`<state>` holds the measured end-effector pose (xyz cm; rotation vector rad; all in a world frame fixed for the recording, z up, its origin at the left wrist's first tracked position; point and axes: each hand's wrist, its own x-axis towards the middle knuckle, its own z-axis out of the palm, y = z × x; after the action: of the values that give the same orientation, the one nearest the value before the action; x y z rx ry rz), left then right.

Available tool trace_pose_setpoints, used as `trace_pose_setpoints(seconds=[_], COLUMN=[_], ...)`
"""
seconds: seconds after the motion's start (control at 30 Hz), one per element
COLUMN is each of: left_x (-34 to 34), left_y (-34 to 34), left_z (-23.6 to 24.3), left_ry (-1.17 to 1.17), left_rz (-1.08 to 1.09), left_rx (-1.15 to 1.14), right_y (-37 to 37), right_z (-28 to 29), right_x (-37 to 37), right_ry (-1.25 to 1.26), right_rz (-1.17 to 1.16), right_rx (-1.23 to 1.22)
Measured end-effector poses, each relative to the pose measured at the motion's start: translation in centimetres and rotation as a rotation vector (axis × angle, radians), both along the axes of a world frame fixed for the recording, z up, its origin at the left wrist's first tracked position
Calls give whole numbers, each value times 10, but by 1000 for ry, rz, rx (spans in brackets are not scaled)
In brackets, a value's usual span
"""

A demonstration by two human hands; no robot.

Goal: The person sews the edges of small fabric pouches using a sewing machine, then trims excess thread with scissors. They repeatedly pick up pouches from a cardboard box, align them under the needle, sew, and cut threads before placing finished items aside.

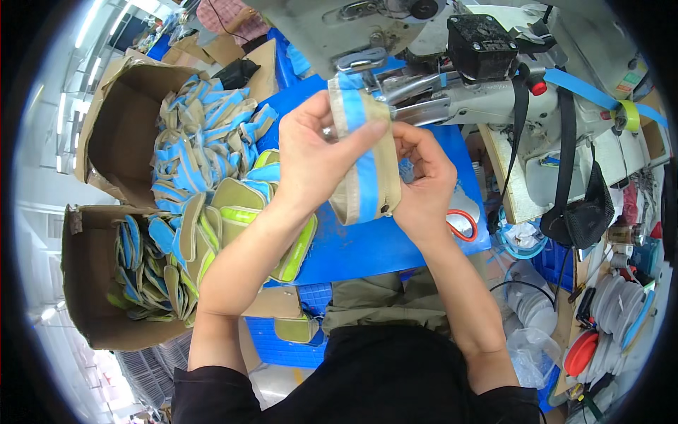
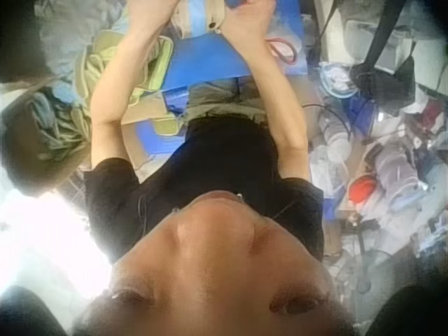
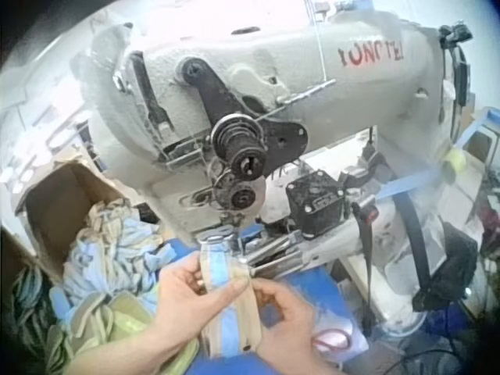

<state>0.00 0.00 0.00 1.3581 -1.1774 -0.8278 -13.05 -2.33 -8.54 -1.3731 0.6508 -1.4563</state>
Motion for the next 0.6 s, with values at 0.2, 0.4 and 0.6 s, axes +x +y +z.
trace_pose_setpoints(seconds=[0.2, 0.4, 0.6], left_x=[-1, 2, 7], left_y=[1, -1, -9], left_z=[-1, 0, 2], left_ry=[3, -18, -7], left_rz=[12, -8, -15], left_rx=[-13, -12, 1], right_y=[-1, 1, 1], right_z=[4, 8, 21], right_x=[-1, -4, -11], right_ry=[-40, -101, -181], right_rz=[-36, 63, 212], right_rx=[1, 88, 264])
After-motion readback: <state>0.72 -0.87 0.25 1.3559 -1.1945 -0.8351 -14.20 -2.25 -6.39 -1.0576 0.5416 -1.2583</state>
